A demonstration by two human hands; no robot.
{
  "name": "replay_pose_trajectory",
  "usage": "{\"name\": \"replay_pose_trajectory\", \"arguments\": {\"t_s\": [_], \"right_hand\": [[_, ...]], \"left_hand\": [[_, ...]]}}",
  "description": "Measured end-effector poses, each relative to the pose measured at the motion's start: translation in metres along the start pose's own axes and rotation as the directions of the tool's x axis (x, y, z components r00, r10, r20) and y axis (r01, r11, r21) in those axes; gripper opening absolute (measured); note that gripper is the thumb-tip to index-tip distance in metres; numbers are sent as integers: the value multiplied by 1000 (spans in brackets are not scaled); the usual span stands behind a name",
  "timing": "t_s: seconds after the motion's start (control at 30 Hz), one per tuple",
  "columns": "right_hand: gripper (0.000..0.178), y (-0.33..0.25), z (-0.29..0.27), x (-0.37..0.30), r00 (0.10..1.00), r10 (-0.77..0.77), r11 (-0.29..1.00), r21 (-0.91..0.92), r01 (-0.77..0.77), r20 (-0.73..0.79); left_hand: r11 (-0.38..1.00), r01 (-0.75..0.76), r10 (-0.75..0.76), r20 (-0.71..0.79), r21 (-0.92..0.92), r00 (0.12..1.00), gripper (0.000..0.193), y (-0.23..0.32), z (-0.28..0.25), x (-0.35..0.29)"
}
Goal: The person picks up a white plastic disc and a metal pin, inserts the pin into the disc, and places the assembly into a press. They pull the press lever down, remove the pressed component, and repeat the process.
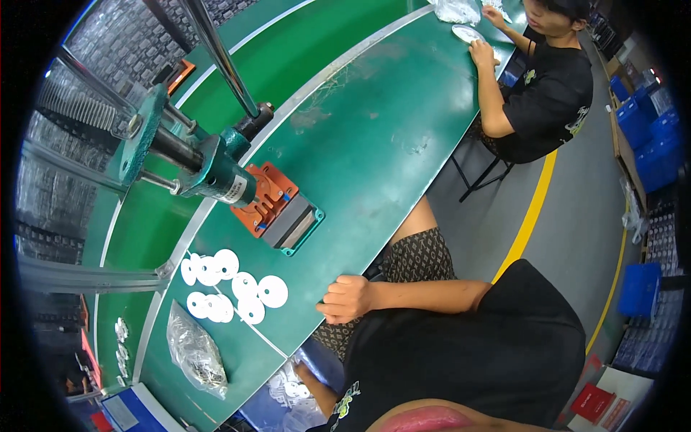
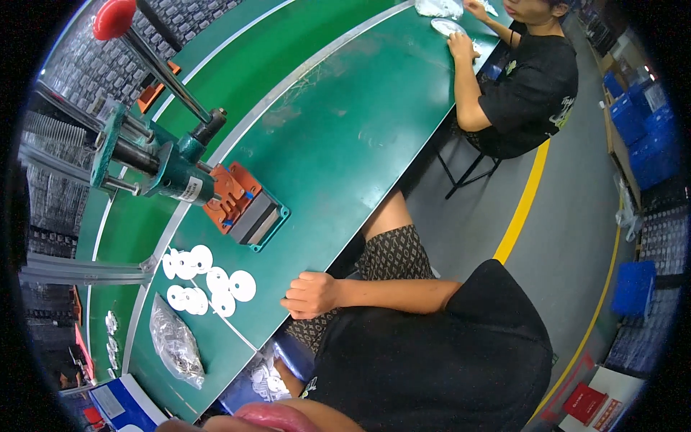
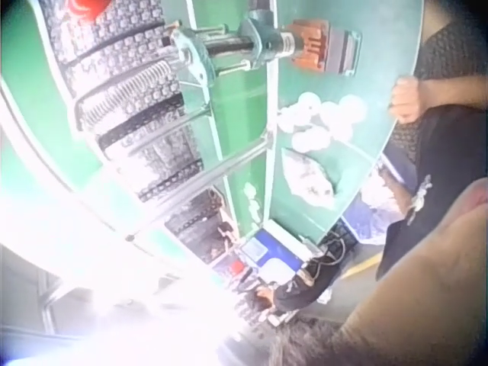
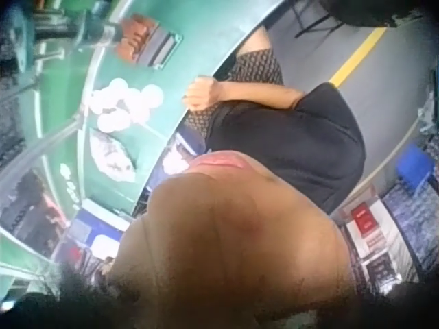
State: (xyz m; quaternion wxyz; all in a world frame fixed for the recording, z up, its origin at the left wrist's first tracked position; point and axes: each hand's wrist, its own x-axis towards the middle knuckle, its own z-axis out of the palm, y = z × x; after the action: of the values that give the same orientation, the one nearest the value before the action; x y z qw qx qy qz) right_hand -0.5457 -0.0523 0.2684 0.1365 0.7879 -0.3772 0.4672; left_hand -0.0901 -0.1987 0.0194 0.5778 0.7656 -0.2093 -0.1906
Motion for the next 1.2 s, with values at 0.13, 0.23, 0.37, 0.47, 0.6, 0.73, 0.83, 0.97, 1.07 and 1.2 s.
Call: {"name": "replay_pose_trajectory", "arguments": {"t_s": [0.13,0.23,0.37,0.47,0.6,0.73,0.83,0.97,1.07,1.2], "right_hand": [[20,-2,-1,1,1000,13,1000,10,-13,17],[21,-2,-3,-1,999,28,999,15,-29,14],[20,-3,-8,1,999,28,999,38,-29,31],[17,0,-6,3,999,19,1000,18,-19,41],[13,1,-12,14,998,35,999,30,-37,53],[10,2,-13,14,996,-3,999,51,-1,90],[11,3,-10,14,997,-31,998,59,26,75],[12,0,-9,11,995,-48,997,64,42,91],[13,1,-7,10,995,-45,997,66,39,92],[13,1,-6,10,995,-49,995,93,41,86]], "left_hand": [[995,22,-22,3,-102,1000,38,8,31,-2],[986,35,-33,11,-162,999,38,13,52,-5],[974,66,-73,-24,-217,997,39,4,44,-16],[967,101,-134,-127,-236,983,39,-17,-15,-38],[960,101,-209,-426,-261,880,40,-49,-189,-75],[924,-82,-216,-688,-373,693,44,101,-223,-123],[954,-278,262,-760,111,595,37,168,-258,-134],[642,-674,738,-534,366,413,18,281,-219,-194],[590,-772,805,-249,238,539,18,312,-168,-214],[771,-634,617,315,-61,721,21,319,-85,-220]]}}
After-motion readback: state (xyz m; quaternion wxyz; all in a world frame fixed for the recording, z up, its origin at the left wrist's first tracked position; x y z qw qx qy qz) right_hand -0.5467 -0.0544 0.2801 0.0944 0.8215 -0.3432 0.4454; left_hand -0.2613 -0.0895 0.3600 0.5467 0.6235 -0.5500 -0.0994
